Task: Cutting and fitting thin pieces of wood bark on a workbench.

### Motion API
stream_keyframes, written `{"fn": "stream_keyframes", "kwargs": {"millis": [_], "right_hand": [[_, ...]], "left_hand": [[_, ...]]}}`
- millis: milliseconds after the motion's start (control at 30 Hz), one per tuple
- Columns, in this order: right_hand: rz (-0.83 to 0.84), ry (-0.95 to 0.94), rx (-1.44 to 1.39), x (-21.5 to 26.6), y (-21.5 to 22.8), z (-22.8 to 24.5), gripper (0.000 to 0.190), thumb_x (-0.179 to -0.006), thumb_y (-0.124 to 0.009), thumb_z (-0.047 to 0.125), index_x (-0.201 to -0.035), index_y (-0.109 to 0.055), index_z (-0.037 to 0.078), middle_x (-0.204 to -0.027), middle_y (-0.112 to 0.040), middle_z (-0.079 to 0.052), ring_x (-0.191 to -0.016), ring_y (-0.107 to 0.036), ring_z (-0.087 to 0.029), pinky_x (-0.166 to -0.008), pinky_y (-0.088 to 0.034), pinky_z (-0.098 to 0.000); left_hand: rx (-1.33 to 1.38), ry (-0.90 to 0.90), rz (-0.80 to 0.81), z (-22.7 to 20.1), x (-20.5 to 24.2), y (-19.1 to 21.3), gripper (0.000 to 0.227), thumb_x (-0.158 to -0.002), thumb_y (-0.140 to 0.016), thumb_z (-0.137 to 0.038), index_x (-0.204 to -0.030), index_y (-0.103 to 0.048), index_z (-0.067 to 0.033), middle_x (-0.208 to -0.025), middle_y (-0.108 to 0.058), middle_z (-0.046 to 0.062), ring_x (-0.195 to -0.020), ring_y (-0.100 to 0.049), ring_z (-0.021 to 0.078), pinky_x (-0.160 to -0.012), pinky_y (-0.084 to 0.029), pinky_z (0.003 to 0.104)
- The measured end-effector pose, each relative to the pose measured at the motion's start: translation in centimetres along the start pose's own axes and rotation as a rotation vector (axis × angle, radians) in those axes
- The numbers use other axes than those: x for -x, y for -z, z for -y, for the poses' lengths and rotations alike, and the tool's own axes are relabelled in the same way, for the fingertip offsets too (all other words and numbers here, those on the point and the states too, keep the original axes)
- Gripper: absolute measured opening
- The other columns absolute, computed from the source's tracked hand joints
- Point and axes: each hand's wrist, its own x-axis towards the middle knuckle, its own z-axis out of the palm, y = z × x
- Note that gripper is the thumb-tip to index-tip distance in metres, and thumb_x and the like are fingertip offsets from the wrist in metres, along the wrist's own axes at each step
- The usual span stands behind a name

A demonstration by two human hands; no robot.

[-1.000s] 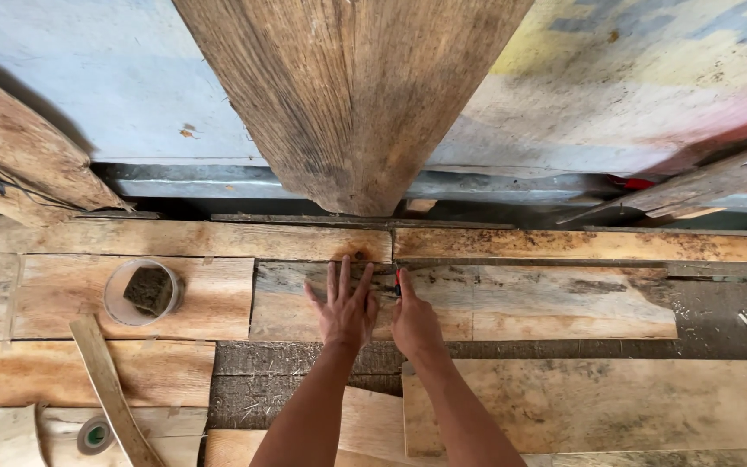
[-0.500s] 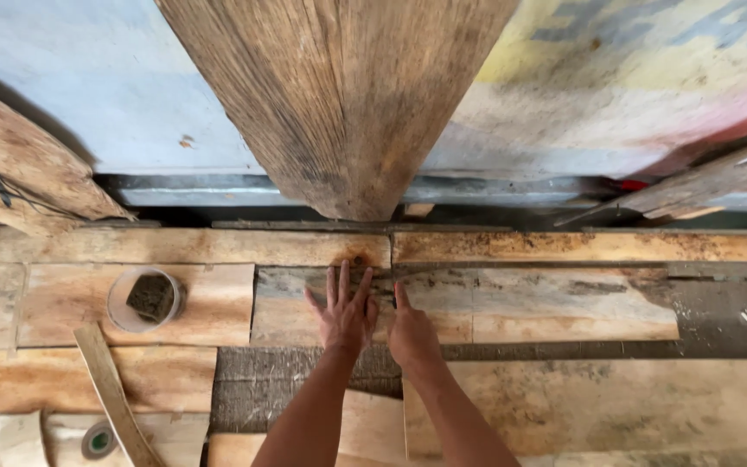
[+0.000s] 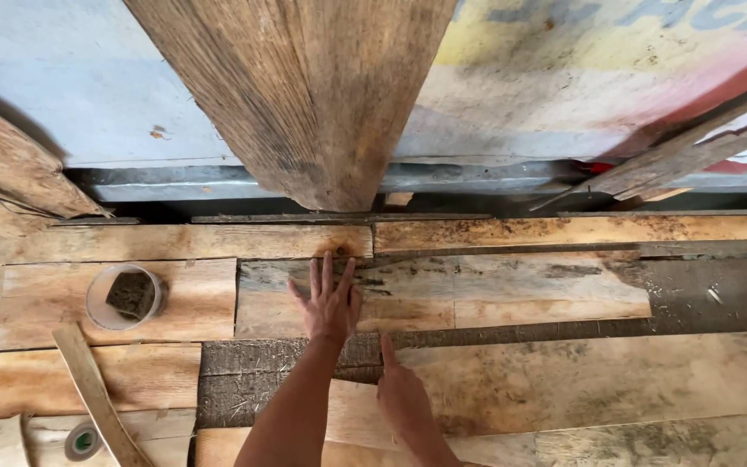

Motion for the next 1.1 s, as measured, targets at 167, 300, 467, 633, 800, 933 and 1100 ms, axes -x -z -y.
{"fn": "stream_keyframes", "kwargs": {"millis": [167,300,467,633,800,933,1100], "right_hand": [[-0.025,-0.007,-0.089,-0.6,0.5,-1.0,0.075,-0.106,-0.047,0.017,-0.167,-0.004,0.016,-0.065,-0.063,-0.007,-0.052,-0.056,-0.023,-0.051,-0.048,-0.0405],[-0.258,0.092,-0.131,-3.3,2.2,-0.4,0.066,-0.108,-0.043,0.023,-0.166,-0.011,0.016,-0.066,-0.064,-0.007,-0.048,-0.059,-0.024,-0.047,-0.049,-0.0403],[-0.294,0.114,-0.114,-7.2,4.5,1.5,0.069,-0.108,-0.044,0.025,-0.167,-0.008,0.014,-0.069,-0.067,-0.012,-0.05,-0.058,-0.025,-0.048,-0.05,-0.0407],[-0.334,0.185,-0.067,-10.2,5.2,1.8,0.072,-0.105,-0.048,0.02,-0.166,-0.01,0.011,-0.071,-0.07,-0.015,-0.053,-0.062,-0.027,-0.049,-0.049,-0.0442],[-0.309,0.135,-0.048,-10.9,5.3,2.1,0.068,-0.107,-0.045,0.021,-0.167,-0.011,0.014,-0.068,-0.068,-0.011,-0.049,-0.06,-0.024,-0.047,-0.049,-0.0415],[-0.276,0.109,-0.121,-9.8,5.7,2.8,0.069,-0.109,-0.043,0.023,-0.167,-0.008,0.014,-0.065,-0.064,-0.007,-0.047,-0.054,-0.019,-0.044,-0.048,-0.036],[-0.268,0.096,-0.131,-9.9,5.8,2.9,0.069,-0.109,-0.043,0.024,-0.167,-0.007,0.016,-0.064,-0.063,-0.005,-0.046,-0.053,-0.016,-0.042,-0.047,-0.0321]], "left_hand": [[0.039,0.002,-0.063,0.1,-0.1,-0.7,0.062,-0.106,-0.025,-0.049,-0.165,-0.007,-0.0425,-0.174,0.008,0.005,-0.159,0.005,0.0304,-0.115,0.007,0.078],[0.041,0.002,-0.127,0.2,-0.1,-1.4,0.063,-0.104,-0.03,-0.049,-0.164,-0.011,-0.0419,-0.174,0.004,0.004,-0.159,0.002,0.0307,-0.115,0.005,0.078],[0.062,0.013,-0.072,0.1,0.3,-0.4,0.063,-0.104,-0.032,-0.047,-0.164,-0.011,-0.0423,-0.174,0.004,0.004,-0.16,0.003,0.0306,-0.115,0.005,0.079],[0.058,0.016,-0.04,0.1,0.3,0.3,0.064,-0.103,-0.031,-0.047,-0.164,-0.012,-0.0417,-0.174,0.004,0.003,-0.16,0.003,0.0306,-0.115,0.005,0.079],[0.041,0.009,-0.004,0.1,0.2,0.6,0.062,-0.105,-0.024,-0.05,-0.164,-0.005,-0.0436,-0.174,0.009,0.002,-0.159,0.006,0.0293,-0.116,0.006,0.078],[0.036,-0.006,0.043,0.1,0.5,1.4,0.063,-0.105,-0.021,-0.052,-0.165,-0.002,-0.0422,-0.174,0.011,0.003,-0.159,0.008,0.0293,-0.115,0.005,0.079],[0.034,-0.001,0.022,0.1,0.2,0.9,0.061,-0.106,-0.02,-0.051,-0.164,-0.004,-0.0432,-0.174,0.01,0.003,-0.159,0.008,0.0289,-0.116,0.006,0.078]]}}
